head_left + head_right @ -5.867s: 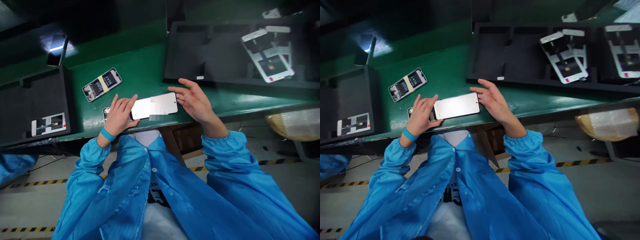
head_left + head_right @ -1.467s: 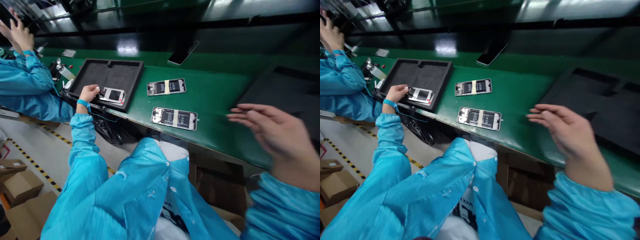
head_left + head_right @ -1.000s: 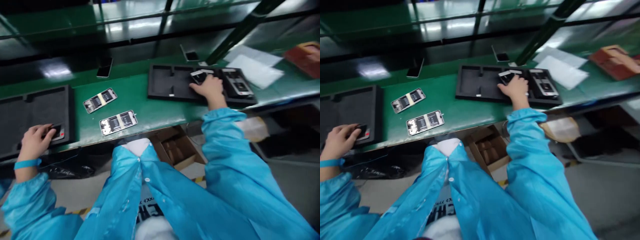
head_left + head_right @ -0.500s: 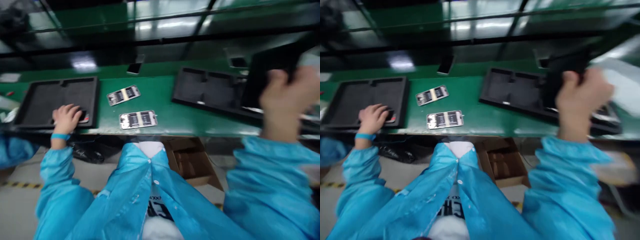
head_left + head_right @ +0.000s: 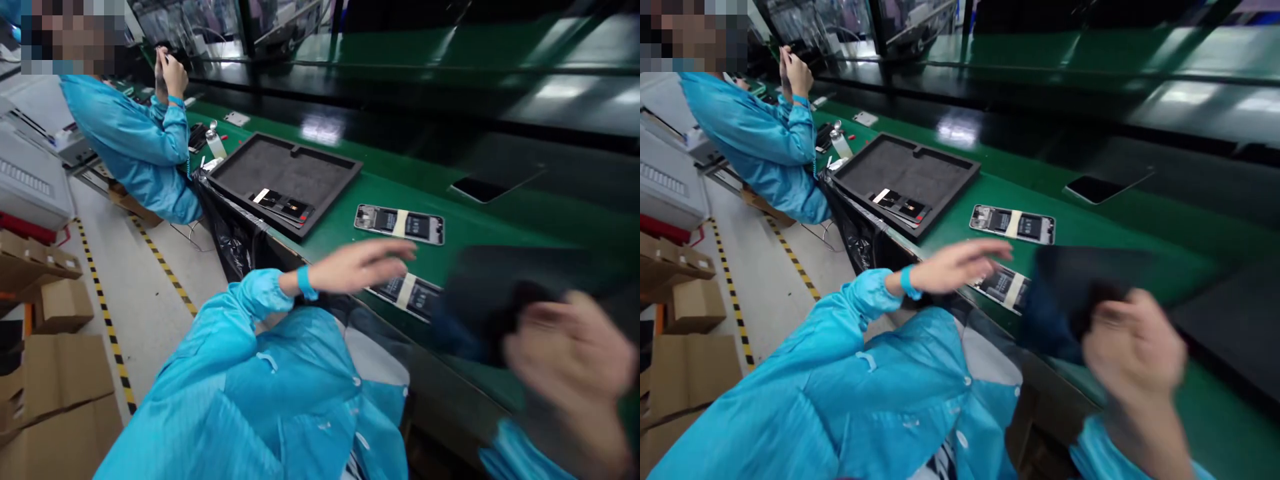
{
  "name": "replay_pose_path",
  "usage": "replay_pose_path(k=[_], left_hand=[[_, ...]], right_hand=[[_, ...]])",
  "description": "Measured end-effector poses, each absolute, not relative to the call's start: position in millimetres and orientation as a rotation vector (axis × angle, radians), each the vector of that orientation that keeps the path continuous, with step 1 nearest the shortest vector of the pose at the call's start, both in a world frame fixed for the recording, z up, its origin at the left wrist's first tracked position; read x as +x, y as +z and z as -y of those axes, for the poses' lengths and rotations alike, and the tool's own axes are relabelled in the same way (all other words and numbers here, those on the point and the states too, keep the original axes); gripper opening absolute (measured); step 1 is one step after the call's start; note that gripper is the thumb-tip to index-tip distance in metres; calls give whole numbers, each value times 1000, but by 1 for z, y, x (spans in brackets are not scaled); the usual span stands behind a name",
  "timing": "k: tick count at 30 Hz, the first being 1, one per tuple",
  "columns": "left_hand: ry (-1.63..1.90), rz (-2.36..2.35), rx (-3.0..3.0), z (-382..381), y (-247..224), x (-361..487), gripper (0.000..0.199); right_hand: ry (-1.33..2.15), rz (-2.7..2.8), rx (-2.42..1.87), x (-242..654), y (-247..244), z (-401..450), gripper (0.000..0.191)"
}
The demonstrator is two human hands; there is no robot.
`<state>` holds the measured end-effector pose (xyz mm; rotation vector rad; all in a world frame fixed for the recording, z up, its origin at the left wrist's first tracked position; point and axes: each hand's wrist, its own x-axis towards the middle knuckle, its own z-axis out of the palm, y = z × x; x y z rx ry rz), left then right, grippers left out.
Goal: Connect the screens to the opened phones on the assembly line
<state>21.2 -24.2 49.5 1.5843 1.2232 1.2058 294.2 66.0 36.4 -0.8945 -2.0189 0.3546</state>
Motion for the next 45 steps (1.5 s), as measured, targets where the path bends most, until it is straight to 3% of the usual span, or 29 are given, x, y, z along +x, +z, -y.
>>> replay_pose_path(k=[2, 4, 8, 10, 15, 25, 32, 36, 40, 45], left_hand=[[1007, -995, 1356, 31, 44, 69, 44], [1047, -836, 1209, 33, 38, 91, 46], [1028, -620, 912, 31, 25, 87, 91], [964, -577, 767, 28, 18, 83, 102], [945, -488, 647, 19, 16, 101, 81], [1330, -980, 811, -11, 29, 80, 21], [1314, -1170, 1177, -37, 17, 48, 17], [1234, -1121, 1149, -40, 12, 45, 20], [1253, -1069, 1071, -33, 11, 44, 19], [1289, -1084, 1124, -23, 12, 44, 18]], right_hand=[[231, 2077, -702, 283, 45, -54, 49], [33, 2127, -499, 269, 55, -46, 43], [-136, 2110, -484, 260, 70, -41, 40], [-102, 2075, -526, 266, 72, -39, 43], [115, 2039, -594, 277, 70, -33, 59], [292, 2201, -907, 318, 52, -55, 74], [470, 2458, -971, 337, 12, -116, 78], [498, 2611, -930, 335, 1, -134, 60], [379, 2555, -912, 314, 2, -122, 41], [457, 2365, -790, 257, 10, -78, 43]])
